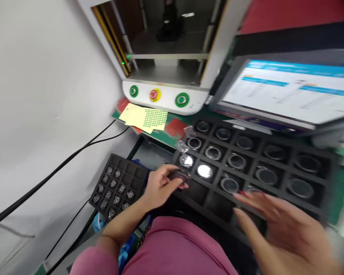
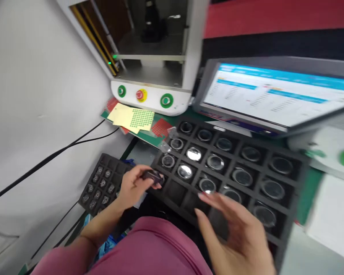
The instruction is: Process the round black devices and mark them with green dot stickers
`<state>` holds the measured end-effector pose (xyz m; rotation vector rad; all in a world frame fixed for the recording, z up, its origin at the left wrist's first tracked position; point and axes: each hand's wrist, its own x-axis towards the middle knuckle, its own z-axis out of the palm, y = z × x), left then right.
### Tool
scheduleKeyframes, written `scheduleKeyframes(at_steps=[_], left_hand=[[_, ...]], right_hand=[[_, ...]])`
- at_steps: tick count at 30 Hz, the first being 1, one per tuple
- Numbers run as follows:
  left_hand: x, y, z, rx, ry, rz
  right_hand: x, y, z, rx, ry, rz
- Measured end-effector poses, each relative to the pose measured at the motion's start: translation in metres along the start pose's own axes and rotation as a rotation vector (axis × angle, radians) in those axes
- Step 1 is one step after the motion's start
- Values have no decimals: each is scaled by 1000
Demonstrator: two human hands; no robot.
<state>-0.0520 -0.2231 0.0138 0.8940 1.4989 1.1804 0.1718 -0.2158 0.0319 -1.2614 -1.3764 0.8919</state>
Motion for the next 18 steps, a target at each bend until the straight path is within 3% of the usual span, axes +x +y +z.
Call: scheduleKeyframes(at_steps=[3, 6, 9, 14, 18], left_hand=[[-10, 22, 46, 109, -363, 121], [-8, 38, 75, 283, -477, 267], [-5, 46, 97, 378, -553, 393], [-10, 47, 126, 470, -652, 454], [-13, 39, 144, 459, -552, 405]], right_hand=[[6, -1, -5, -24, -18, -92], [7, -2, -19, -35, 29, -128], [2, -2, -36, -12, 136, -119], [-6, 3, -60, -13, 205, -8], [-2, 2, -74, -75, 184, -89]])
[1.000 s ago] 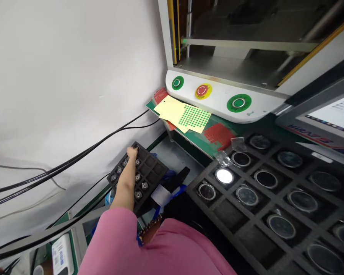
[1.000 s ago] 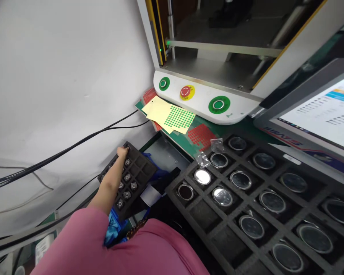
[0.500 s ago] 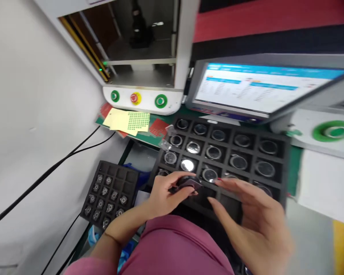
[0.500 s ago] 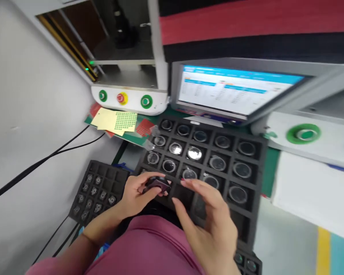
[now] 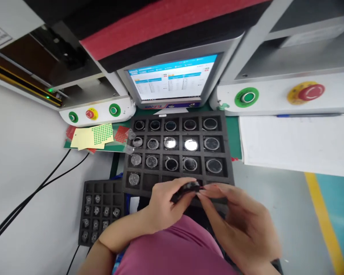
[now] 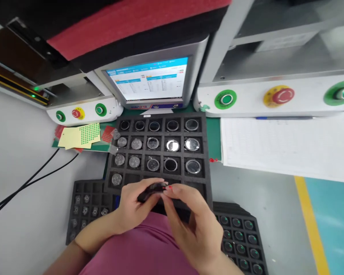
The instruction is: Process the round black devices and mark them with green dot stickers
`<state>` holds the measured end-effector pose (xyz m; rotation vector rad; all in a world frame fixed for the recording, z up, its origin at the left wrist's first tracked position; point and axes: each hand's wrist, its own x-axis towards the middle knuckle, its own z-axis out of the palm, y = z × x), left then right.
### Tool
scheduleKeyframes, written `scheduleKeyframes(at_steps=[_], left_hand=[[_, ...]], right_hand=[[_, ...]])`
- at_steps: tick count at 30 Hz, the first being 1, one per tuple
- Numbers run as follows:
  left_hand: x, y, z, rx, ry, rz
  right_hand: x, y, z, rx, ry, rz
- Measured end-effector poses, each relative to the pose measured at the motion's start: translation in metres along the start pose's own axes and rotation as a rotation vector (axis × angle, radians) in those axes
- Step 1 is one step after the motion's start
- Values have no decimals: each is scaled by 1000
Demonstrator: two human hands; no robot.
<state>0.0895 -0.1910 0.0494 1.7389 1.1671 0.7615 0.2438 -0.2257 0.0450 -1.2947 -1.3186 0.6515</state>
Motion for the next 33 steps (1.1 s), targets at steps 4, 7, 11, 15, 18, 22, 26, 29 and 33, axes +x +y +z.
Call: scheduleKeyframes(at_steps=[4, 7, 11, 15, 18, 22, 26, 29, 33], left_hand=[[9, -8, 18, -153, 92, -258], [15, -11, 27, -348, 65, -400], [17, -6, 31, -345, -48, -337], [16, -2, 30, -245, -150, -289], [17, -3, 31, -573, -231, -410], [23, -4, 33, -1085, -261, -649], [28, -6, 33, -1163, -243, -762], [29, -10, 31, -1104, -125, -745], [28, -14, 26, -1078, -41, -719]], right_hand=[[4, 1, -11, 27, -102, -161], [2, 11, -17, -35, -32, -126], [4, 24, -16, -108, 45, -74], [9, 29, -14, -147, -5, -102], [11, 27, -16, -166, -2, -129], [9, 15, -24, -104, -35, -197], [5, 10, -36, 26, -107, -119], [14, 39, -43, 62, 113, 147], [40, 107, -46, 118, 261, 408]])
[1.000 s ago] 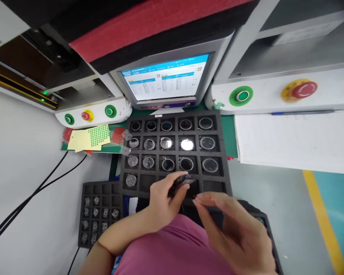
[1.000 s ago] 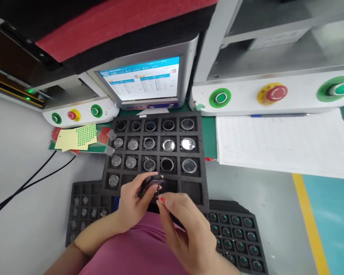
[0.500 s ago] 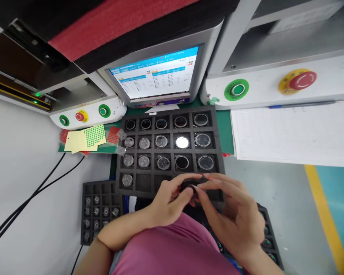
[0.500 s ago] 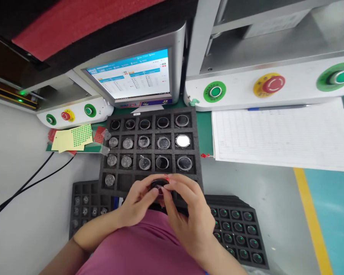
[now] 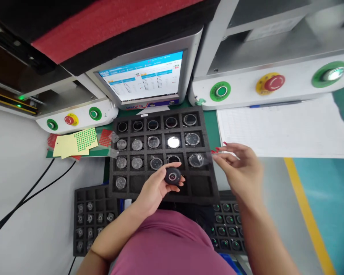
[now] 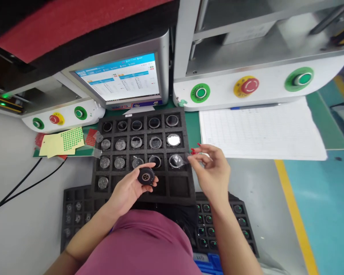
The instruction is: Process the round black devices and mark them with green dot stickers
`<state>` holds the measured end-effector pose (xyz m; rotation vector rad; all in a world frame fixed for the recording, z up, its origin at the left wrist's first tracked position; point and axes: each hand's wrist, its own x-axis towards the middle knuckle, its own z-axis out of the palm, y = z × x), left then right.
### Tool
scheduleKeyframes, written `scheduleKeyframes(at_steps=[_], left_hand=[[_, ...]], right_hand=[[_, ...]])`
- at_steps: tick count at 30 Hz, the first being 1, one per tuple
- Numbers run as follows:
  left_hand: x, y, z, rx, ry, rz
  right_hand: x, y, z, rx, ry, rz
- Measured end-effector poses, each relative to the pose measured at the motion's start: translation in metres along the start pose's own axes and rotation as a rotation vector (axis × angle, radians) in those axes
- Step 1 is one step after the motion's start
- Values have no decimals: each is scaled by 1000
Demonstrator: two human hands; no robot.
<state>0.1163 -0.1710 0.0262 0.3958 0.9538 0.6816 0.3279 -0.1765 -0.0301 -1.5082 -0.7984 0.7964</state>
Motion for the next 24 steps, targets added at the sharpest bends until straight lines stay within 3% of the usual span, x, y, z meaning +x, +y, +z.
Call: scheduleKeyframes(at_steps=[4, 7, 10, 14, 16, 19, 22, 24], left_hand=[[-4, 1, 0, -13, -25, 23], [-6, 1, 0, -63, -65, 35], [-8, 1, 0, -107, -129, 45], [-13, 2, -2, -69, -193, 134], [-18, 3, -2, 29, -192, 220], [-26, 4, 0, 286, -158, 384], [-33, 6, -1, 556, -185, 543], [-35, 8, -5, 693, -270, 638]], right_hand=[[34, 36, 6, -29, 30, 25], [40, 41, 11, -72, 52, 29], [31, 26, 12, -145, 132, -15], [-7, -22, 14, -153, 278, -102], [-33, -46, 17, -52, 226, -68], [-64, -70, 26, 144, -41, -1], [-77, -80, 37, 329, -301, 78], [-77, -82, 42, 417, -372, 167]])
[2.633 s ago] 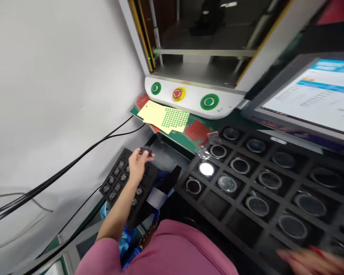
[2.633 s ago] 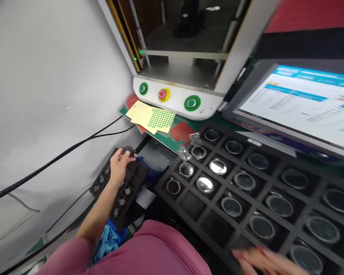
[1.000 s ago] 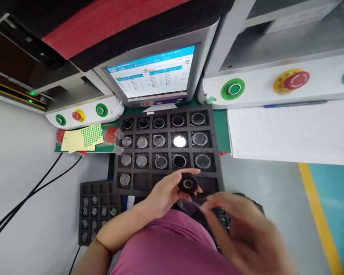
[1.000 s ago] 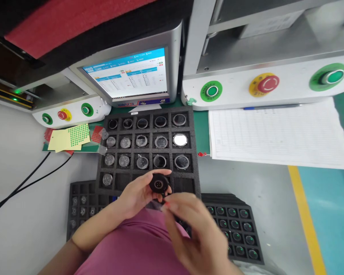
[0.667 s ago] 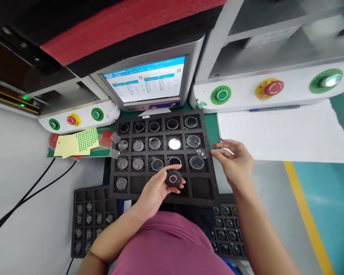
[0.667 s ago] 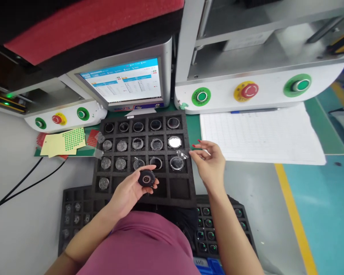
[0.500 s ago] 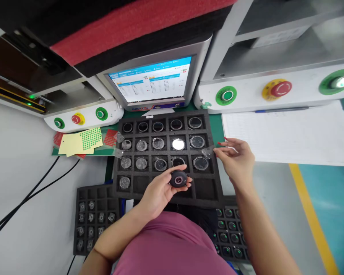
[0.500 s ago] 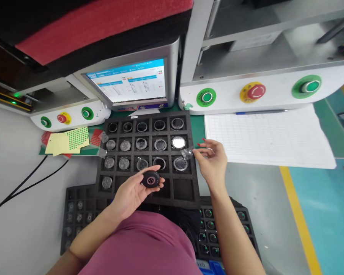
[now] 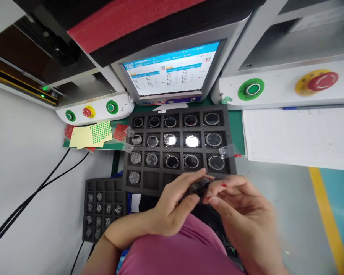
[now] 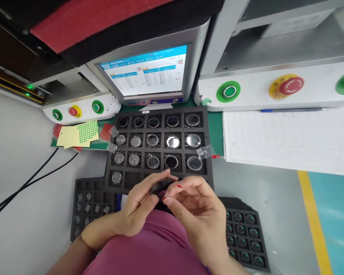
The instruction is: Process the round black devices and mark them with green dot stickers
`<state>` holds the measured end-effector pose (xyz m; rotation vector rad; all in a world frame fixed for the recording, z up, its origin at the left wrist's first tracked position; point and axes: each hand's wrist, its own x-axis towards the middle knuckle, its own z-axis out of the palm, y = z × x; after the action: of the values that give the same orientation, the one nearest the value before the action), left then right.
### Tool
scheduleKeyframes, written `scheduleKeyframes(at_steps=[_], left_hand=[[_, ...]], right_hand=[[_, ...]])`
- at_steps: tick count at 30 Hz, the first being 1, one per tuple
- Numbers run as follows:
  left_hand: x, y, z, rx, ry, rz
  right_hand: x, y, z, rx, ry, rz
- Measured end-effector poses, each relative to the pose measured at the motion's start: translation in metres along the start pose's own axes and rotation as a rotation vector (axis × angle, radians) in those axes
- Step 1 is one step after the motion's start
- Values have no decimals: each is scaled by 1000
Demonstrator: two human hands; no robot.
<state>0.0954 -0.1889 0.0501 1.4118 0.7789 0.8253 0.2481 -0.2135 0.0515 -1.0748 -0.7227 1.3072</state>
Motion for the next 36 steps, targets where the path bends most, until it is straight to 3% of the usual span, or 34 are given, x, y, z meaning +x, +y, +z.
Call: scheduleKeyframes(at_steps=[3, 6, 11, 15, 22, 36], left_hand=[[-2, 0, -9, 110, -165, 96], [-2, 2, -17, 139, -248, 73], [0, 2, -18, 107, -189, 79], [2, 2, -17, 170, -161, 168], [7, 4, -20, 226, -183, 274], [2, 2, -21, 244, -177, 312]], right_hand=[[3, 0, -1, 96, -2, 106], [3, 1, -8, 139, -39, 142], [-5, -4, -13, 186, -121, 204], [-9, -11, -9, 241, -102, 296], [-11, -16, -9, 222, -87, 323], [-13, -18, -10, 134, -36, 368]])
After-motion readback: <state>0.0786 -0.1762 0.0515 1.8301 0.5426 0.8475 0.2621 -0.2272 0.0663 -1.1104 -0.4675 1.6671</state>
